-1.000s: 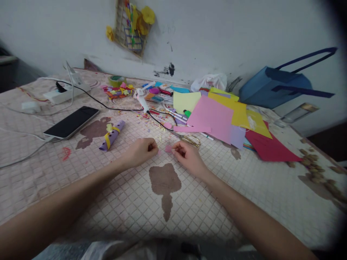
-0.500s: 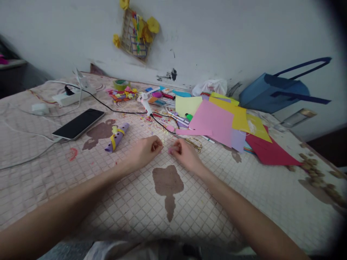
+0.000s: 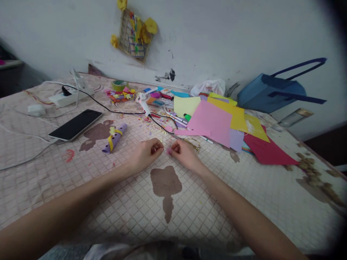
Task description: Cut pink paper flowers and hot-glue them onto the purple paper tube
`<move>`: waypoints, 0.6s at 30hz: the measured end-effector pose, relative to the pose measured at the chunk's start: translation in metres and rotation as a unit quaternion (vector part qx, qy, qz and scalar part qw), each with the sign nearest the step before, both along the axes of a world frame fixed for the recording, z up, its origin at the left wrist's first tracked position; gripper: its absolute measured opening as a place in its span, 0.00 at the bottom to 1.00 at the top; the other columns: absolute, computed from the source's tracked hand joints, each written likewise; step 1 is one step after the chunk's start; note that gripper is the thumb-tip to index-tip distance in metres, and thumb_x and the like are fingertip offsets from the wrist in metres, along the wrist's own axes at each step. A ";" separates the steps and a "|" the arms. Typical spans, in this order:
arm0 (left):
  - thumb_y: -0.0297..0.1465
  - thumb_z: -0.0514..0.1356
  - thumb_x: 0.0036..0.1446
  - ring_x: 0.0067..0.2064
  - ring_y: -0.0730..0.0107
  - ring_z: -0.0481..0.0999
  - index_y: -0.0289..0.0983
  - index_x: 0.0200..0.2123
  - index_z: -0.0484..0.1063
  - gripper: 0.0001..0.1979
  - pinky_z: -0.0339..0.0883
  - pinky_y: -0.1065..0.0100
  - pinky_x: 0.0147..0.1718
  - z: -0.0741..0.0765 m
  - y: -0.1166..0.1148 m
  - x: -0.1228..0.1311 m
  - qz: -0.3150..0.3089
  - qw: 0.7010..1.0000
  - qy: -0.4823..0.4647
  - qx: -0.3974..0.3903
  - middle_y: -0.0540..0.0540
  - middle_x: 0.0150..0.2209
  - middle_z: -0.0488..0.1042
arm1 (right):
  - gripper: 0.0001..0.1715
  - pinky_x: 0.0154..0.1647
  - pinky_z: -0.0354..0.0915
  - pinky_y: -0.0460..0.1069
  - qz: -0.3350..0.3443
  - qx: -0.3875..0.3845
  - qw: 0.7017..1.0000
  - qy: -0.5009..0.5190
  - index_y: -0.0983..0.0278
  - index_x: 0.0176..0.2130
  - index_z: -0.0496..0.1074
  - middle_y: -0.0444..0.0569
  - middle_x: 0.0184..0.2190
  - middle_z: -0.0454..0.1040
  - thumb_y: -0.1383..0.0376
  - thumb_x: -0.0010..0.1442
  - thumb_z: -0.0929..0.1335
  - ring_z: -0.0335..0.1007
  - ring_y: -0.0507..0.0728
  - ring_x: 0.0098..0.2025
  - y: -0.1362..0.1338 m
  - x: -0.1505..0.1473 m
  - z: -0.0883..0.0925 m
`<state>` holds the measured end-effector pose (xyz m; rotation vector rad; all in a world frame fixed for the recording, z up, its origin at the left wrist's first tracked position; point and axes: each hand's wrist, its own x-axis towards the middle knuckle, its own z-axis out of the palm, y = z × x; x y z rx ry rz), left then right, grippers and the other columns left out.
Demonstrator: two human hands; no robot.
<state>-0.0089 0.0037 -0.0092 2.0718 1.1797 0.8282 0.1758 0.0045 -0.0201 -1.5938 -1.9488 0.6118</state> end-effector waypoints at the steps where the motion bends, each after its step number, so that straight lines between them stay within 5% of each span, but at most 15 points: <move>1: 0.31 0.54 0.54 0.26 0.75 0.67 0.35 0.33 0.69 0.07 0.59 0.73 0.25 0.000 0.000 0.000 -0.001 1.000 -0.002 -0.001 0.50 0.25 0.70 | 0.07 0.26 0.52 0.46 0.002 -0.002 1.000 0.007 0.65 0.27 0.67 0.42 0.21 0.67 0.64 0.49 0.69 0.60 0.51 0.25 0.000 0.000 0.001; 7: 0.31 0.55 0.53 0.28 0.73 0.69 0.35 0.36 0.68 0.07 0.62 0.72 0.26 -0.001 -0.002 0.002 -0.002 1.000 -0.020 -0.017 0.49 0.28 0.71 | 0.08 0.20 0.53 0.44 0.025 -0.044 0.995 0.089 0.64 0.27 0.65 0.40 0.20 0.65 0.63 0.51 0.68 0.58 0.48 0.20 -0.006 0.002 0.005; 12: 0.25 0.53 0.53 0.34 0.73 0.71 0.37 0.38 0.64 0.07 0.65 0.71 0.32 0.001 -0.007 0.005 -0.060 0.996 -0.072 0.002 0.48 0.34 0.71 | 0.12 0.15 0.53 0.42 0.062 -0.176 0.925 0.331 0.64 0.30 0.64 0.37 0.17 0.62 0.59 0.51 0.68 0.56 0.46 0.16 -0.015 0.002 0.004; 18: 0.23 0.52 0.54 0.36 0.71 0.70 0.36 0.35 0.69 0.08 0.65 0.69 0.37 0.004 -0.008 0.005 -0.133 0.989 -0.064 0.031 0.46 0.34 0.71 | 0.13 0.15 0.53 0.41 0.060 -0.210 0.891 0.399 0.65 0.28 0.66 0.39 0.20 0.65 0.57 0.52 0.69 0.58 0.45 0.17 -0.022 0.000 0.007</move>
